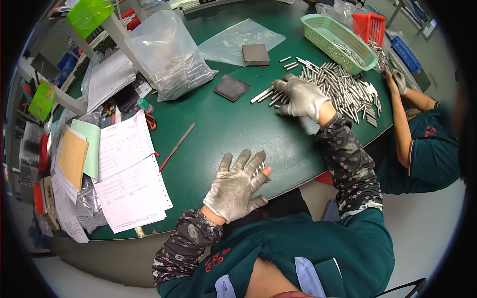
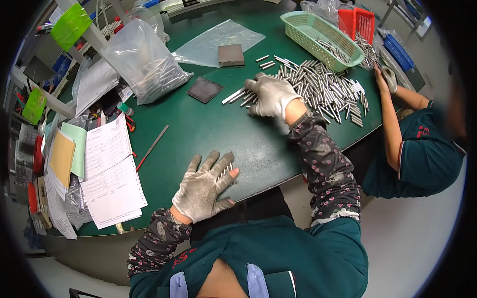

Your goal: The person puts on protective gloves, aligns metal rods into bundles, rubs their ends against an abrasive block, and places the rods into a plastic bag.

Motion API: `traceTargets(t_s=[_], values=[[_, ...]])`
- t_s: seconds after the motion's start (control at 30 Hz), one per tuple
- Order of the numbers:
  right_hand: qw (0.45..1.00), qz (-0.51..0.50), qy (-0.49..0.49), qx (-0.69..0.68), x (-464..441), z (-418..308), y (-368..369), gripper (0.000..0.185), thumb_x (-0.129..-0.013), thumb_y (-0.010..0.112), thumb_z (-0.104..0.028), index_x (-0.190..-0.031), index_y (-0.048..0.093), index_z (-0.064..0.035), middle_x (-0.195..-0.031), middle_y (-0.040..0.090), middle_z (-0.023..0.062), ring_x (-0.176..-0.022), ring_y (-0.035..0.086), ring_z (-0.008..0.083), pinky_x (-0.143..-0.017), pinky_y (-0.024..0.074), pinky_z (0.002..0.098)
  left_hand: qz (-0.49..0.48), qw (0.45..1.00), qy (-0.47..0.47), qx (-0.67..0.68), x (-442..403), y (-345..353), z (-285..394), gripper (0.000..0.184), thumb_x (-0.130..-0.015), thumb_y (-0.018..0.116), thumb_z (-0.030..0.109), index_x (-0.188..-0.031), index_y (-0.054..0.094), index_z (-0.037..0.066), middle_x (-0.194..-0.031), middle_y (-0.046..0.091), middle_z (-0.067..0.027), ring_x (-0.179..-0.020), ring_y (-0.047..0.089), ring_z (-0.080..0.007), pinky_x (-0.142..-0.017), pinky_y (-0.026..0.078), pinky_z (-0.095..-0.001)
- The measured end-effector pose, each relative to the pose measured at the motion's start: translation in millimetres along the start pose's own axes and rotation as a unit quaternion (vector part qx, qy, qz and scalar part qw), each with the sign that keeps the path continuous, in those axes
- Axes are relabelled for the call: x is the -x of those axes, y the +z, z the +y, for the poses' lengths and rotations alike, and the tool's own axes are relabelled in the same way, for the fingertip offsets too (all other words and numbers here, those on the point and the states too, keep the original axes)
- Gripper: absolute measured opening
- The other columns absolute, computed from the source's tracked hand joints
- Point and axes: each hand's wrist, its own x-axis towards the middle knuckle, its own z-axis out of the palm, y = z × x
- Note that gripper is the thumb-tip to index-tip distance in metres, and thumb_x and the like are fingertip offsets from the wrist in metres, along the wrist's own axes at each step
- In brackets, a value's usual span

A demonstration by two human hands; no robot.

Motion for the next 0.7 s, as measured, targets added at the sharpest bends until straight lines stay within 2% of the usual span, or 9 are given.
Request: traceTargets(t_s=[0.1, 0.23, 0.27, 0.3, 0.37, 0.43, 0.53, 0.63, 0.7], values=[[0.997, 0.077, 0.014, -0.001, 18.2, 12.2, 4.6, 0.063, -0.068, 0.078, -0.028, -0.125, 0.060, -0.0071, -0.113, 0.060, 0.0198, -0.103, 0.064, 0.0365, -0.088, 0.0524, 0.0434, 0.032, 0.999, -0.003, 0.038, 1.0, 0.0, 0.3, 0.081, -0.074, 0.075, 0.043, -0.145, 0.042, 0.019, -0.151, 0.037, -0.0140, -0.135, 0.039, -0.0373, -0.110, 0.030, -0.0566], [0.996, 0.068, 0.065, 0.000, 35.1, 23.6, 16.3, 0.050, -0.075, 0.065, -0.014, -0.125, 0.062, -0.0087, -0.107, 0.062, 0.0218, -0.101, 0.064, 0.0370, -0.087, 0.0526, 0.0441, 0.158, 0.980, 0.020, 0.122, -19.2, -26.5, -14.5, 0.091, -0.068, 0.083, 0.028, -0.147, 0.039, 0.020, -0.147, 0.043, -0.0155, -0.126, 0.049, -0.0389, -0.104, 0.038, -0.0525], [0.994, 0.082, 0.066, 0.012, 38.5, 23.8, 18.0, 0.047, -0.079, 0.057, -0.004, -0.125, 0.063, -0.0103, -0.102, 0.062, 0.0214, -0.099, 0.064, 0.0370, -0.085, 0.0524, 0.0445, 0.186, 0.978, 0.017, 0.095, -33.2, -29.4, -20.2, 0.087, -0.066, 0.083, 0.020, -0.143, 0.043, 0.015, -0.141, 0.048, -0.0153, -0.117, 0.055, -0.0382, -0.099, 0.045, -0.0471], [0.994, 0.088, 0.065, 0.017, 39.4, 24.7, 19.4, 0.047, -0.079, 0.056, -0.002, -0.125, 0.063, -0.0111, -0.102, 0.062, 0.0208, -0.098, 0.064, 0.0365, -0.084, 0.0524, 0.0446, 0.159, 0.985, -0.003, 0.066, -51.6, -42.7, -22.0, 0.070, -0.071, 0.079, 0.019, -0.134, 0.051, 0.010, -0.138, 0.052, -0.0147, -0.115, 0.057, -0.0358, -0.097, 0.047, -0.0435], [0.992, 0.101, 0.064, 0.029, 39.7, 26.1, 21.1, 0.048, -0.080, 0.054, 0.001, -0.126, 0.063, -0.0128, -0.101, 0.062, 0.0195, -0.098, 0.065, 0.0356, -0.083, 0.0522, 0.0447, 0.140, 0.987, -0.037, 0.071, -90.0, -43.7, -31.8, 0.052, -0.078, 0.074, 0.019, -0.126, 0.057, 0.008, -0.133, 0.054, -0.0140, -0.117, 0.057, -0.0340, -0.098, 0.048, -0.0419], [0.994, 0.049, 0.077, 0.059, 31.7, 25.0, 21.4, 0.044, -0.082, 0.055, 0.000, -0.122, 0.065, -0.0156, -0.103, 0.063, 0.0165, -0.100, 0.065, 0.0327, -0.084, 0.0523, 0.0426, 0.068, 0.987, -0.108, 0.098, -130.3, -46.3, -35.3, 0.051, -0.081, 0.072, 0.024, -0.128, 0.058, 0.008, -0.135, 0.053, -0.0138, -0.121, 0.055, -0.0327, -0.100, 0.048, -0.0422], [0.996, 0.076, 0.029, 0.037, 26.7, 23.4, 17.4, 0.036, -0.083, 0.057, -0.005, -0.116, 0.067, -0.0135, -0.099, 0.066, 0.0147, -0.100, 0.065, 0.0325, -0.085, 0.0523, 0.0420, -0.015, 0.973, -0.218, 0.074, -171.3, -43.2, -27.1, 0.058, -0.080, 0.075, 0.028, -0.132, 0.056, 0.009, -0.137, 0.050, -0.0139, -0.125, 0.054, -0.0317, -0.102, 0.048, -0.0418], [0.998, 0.047, 0.030, 0.026, 20.1, 24.2, 12.5, 0.036, -0.081, 0.058, -0.003, -0.115, 0.067, -0.0086, -0.103, 0.068, 0.0162, -0.103, 0.065, 0.0328, -0.088, 0.0521, 0.0423, -0.013, 0.967, -0.243, 0.079, -185.4, -36.0, -26.7, 0.064, -0.078, 0.077, 0.032, -0.134, 0.055, 0.011, -0.139, 0.048, -0.0138, -0.126, 0.053, -0.0314, -0.103, 0.048, -0.0413], [0.998, 0.053, 0.011, 0.019, 21.0, 25.4, 17.1, 0.035, -0.080, 0.058, -0.002, -0.114, 0.067, -0.0074, -0.103, 0.068, 0.0172, -0.103, 0.065, 0.0339, -0.087, 0.0522, 0.0426, -0.016, 0.966, -0.241, 0.088, -186.4, -34.5, -29.2, 0.060, -0.080, 0.075, 0.028, -0.134, 0.056, 0.012, -0.136, 0.049, -0.0132, -0.125, 0.054, -0.0311, -0.102, 0.048, -0.0414]])
